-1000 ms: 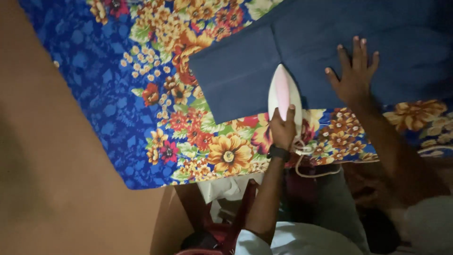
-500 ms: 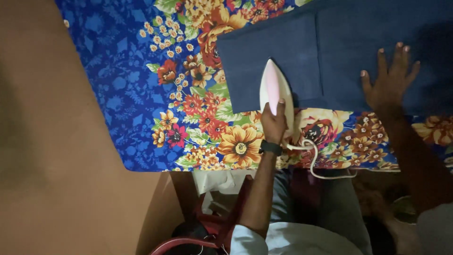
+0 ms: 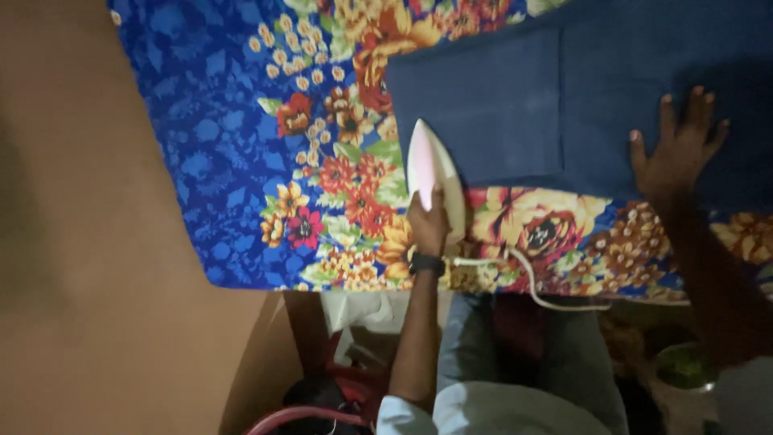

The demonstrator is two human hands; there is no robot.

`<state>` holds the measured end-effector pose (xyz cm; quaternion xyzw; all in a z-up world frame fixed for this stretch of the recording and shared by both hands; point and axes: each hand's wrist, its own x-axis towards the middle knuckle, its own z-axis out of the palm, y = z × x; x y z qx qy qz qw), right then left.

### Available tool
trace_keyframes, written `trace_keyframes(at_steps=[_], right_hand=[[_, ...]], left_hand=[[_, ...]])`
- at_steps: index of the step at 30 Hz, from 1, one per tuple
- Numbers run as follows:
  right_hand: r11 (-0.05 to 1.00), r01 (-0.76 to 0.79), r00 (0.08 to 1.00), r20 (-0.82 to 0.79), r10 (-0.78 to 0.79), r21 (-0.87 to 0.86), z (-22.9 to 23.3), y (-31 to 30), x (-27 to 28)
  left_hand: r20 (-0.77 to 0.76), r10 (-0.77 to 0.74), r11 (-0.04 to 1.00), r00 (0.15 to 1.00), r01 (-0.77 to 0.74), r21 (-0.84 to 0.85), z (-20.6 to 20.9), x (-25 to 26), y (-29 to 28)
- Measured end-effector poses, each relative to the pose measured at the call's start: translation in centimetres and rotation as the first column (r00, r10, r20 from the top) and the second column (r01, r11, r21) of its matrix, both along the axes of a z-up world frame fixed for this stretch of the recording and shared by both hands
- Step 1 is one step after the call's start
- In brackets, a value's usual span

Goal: Ironing and folding a pair of blue trousers on a bed.

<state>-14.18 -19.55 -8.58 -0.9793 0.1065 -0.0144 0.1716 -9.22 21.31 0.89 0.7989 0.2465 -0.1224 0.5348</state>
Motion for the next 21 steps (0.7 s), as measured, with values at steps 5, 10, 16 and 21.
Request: trace_keyframes(at_steps=[5,10,16,21], right_hand=[[0.998,-0.003,0.998,0.063,0.006,-0.057,-0.5,0.1,0.2],[1.0,0.012,1.0,0.002,-0.012,-0.012,1.0,0.4,0.9],[0.999,0.019,1.0,-0.018,-0.019,0.04,1.2,0.7,0.9],[0.999,0.027,0.999,-0.027,-0.026,0.032,1.2,0.3,0.8]], left_hand=[[-0.011,0.025,1.0,1.0,-0.025,-0.005,0.9,0.9,0.7],[-0.003,0.004,0.999,1.0,-0.004,-0.035,0.2,1.1,2.0],[-0.042,-0.01,0.999,0.999,0.008,-0.044,1.6,2.1,3.4],[-0.053,0.0,0.999,0.999,-0.003,-0.047,1.4,2.3,4.1]])
